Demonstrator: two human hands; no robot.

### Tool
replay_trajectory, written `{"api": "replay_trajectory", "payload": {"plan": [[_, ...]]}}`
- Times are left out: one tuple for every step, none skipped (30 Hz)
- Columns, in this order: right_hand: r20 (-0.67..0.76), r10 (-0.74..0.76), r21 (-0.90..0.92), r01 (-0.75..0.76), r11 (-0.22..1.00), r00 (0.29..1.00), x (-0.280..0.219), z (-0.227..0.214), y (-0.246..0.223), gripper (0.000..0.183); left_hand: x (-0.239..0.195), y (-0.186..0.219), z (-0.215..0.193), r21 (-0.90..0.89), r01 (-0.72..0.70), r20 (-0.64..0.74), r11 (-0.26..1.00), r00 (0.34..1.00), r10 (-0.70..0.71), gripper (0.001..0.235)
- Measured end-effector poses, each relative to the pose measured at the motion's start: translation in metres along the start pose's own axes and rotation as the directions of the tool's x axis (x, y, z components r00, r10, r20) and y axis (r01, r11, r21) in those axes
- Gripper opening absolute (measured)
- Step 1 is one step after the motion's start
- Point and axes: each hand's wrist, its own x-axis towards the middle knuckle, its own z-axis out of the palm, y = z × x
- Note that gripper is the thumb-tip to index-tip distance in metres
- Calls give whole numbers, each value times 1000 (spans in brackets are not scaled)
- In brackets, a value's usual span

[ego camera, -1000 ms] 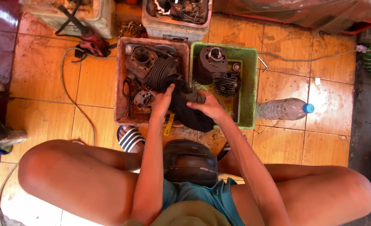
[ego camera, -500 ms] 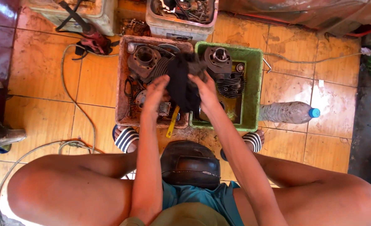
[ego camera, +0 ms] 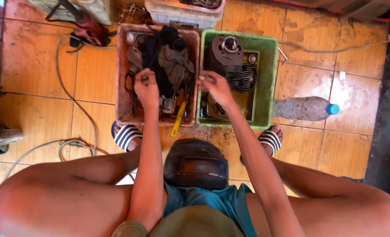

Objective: Cleaning motorcycle engine components using a brush and solvent in a bin

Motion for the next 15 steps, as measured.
{"api": "replay_trajectory", "payload": {"plan": [[-4, -3, -3, 3, 1000, 1000, -8, -13, 13, 48, -8, -8, 3, -5, -2, 3, 1000, 1000, 2, 18], [-47, 31, -24, -32, 999, 998, -17, -25, 26, 44, -16, -16, 7, 115, -44, 40, 992, 998, 40, 16], [-86, 67, -42, -71, 997, 994, -26, -37, 40, 40, -25, -24, 8, 235, -88, 79, 968, 994, 71, 21], [-88, 66, -44, -70, 997, 994, -31, -43, 52, 40, -27, -46, 12, 233, -88, 79, 969, 994, 71, 21], [-72, 81, -32, -84, 996, 994, -39, -47, 66, 36, -33, -70, 13, 404, 10, 237, 915, 965, -115, 32], [-56, 97, -19, -98, 995, 994, -47, -52, 80, 32, -38, -94, 14, 574, 68, 350, 816, 881, -319, 46], [-54, 101, -17, -102, 995, 993, -55, -46, 76, 32, -54, -87, 10, 577, 69, 348, 814, 880, -322, 46], [-42, 144, 17, -144, 989, 989, -63, -40, 72, 31, -69, -79, 5, 711, -31, 403, 702, 837, -371, 49], [-36, 180, 54, -178, 983, 983, -68, -34, 66, 31, -80, -70, 5, 806, -155, 450, 571, 788, -420, 52], [-43, 177, 60, -174, 983, 983, -69, -25, 69, 31, -84, -70, 7, 805, -165, 455, 569, 787, -416, 52], [-23, 206, 26, -205, 978, 978, -71, -15, 72, 30, -90, -70, 8, 846, -186, 434, 500, 785, -443, 62], [-5, 236, -9, -236, 972, 972, -72, -5, 76, 29, -96, -71, 9, 881, -206, 410, 427, 783, -468, 74], [0, 238, -10, -238, 971, 971, -81, 3, 67, 29, -97, -97, 9, 883, -201, 405, 425, 783, -471, 74], [51, 258, -37, -257, 966, 965, -90, 11, 57, 31, -97, -122, 8, 893, -216, 395, 395, 796, -458, 53], [99, 271, -66, -265, 962, 958, -94, 18, 46, 32, -92, -145, 12, 901, -232, 387, 368, 811, -438, 33]]}}
